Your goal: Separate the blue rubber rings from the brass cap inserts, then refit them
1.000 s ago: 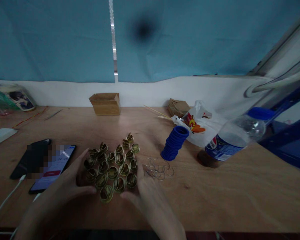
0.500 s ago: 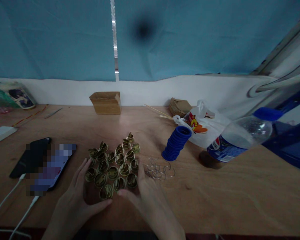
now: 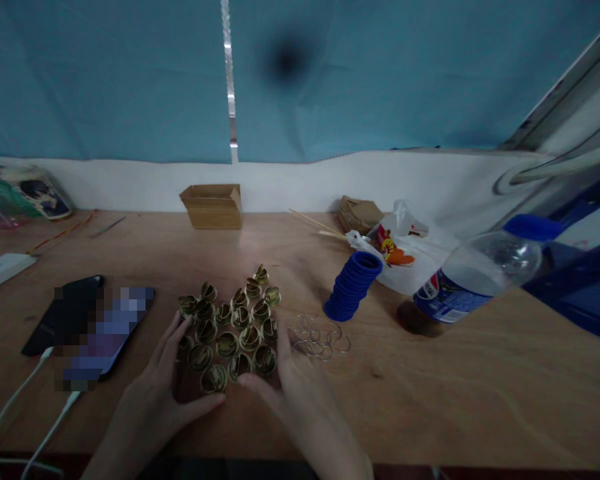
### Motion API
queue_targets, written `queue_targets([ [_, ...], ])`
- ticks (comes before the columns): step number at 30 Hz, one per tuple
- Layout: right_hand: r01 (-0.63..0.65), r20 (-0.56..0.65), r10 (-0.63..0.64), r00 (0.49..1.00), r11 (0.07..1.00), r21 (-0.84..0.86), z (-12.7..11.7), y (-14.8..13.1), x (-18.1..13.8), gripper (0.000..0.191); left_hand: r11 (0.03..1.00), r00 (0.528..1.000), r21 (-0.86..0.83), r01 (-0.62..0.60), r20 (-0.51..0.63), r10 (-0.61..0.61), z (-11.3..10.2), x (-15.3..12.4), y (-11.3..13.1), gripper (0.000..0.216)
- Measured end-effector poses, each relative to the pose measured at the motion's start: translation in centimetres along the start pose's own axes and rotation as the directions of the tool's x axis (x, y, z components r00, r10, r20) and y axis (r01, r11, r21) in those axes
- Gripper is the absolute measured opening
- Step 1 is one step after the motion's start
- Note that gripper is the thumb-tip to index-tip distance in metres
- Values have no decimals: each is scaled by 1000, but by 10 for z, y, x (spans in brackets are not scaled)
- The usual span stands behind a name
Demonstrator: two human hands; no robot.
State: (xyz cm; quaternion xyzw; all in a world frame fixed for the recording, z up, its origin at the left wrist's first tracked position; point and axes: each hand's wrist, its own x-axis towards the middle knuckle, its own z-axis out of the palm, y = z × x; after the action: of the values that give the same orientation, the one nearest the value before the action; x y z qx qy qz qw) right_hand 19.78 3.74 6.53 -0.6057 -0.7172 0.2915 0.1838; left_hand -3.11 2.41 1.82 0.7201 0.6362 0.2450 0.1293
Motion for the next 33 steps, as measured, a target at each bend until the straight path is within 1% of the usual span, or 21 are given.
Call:
queue_targets([
  [3,-9,-13,9,1000,1000,18,-2,3,-3,83,1000,1000,-17,1,31,-1,-2,-2,-5,108],
  [6,-39,-34,39,999,999,-1,-3,8,-7,80,998,998,-15,65,22,-65,-3,-6,-11,110],
  [7,-31,-43,31,999,1000,-2,-2,10,-9,80,996,996,-12,88,18,-88,-3,-8,-12,110],
  [9,25,-56,-24,998,1000,10,1,13,-10,82,993,993,-8,115,26,-115,-2,-11,-15,110],
  [11,84,-53,-83,995,996,9,5,14,-10,87,993,991,-3,120,56,-120,-1,-14,-15,109],
  [12,89,-48,-89,995,996,-4,7,14,-10,89,993,990,-1,119,74,-119,-1,-15,-15,107],
  [14,51,-33,-53,998,998,-48,10,14,-7,87,991,986,-4,135,95,-134,-2,-16,-12,103],
  [16,6,-18,-7,1000,997,-75,11,13,-4,81,987,983,-17,157,101,-155,-4,-16,-10,102],
  [17,4,-20,-5,1000,997,-79,11,13,-3,79,987,982,-24,160,101,-157,-5,-15,-9,103],
  [22,68,-87,-75,993,994,-81,16,17,0,75,991,989,-36,126,81,-123,-5,-13,-9,105],
  [26,36,-106,-45,993,996,-85,21,15,0,74,987,984,-36,155,91,-151,-3,-12,-6,105],
  [30,-15,-85,10,996,998,-59,23,9,1,72,991,990,-23,132,47,-131,-1,-11,0,102],
  [33,-19,-78,17,997,999,-33,23,7,1,71,991,990,-16,132,43,-131,0,-11,3,99],
])
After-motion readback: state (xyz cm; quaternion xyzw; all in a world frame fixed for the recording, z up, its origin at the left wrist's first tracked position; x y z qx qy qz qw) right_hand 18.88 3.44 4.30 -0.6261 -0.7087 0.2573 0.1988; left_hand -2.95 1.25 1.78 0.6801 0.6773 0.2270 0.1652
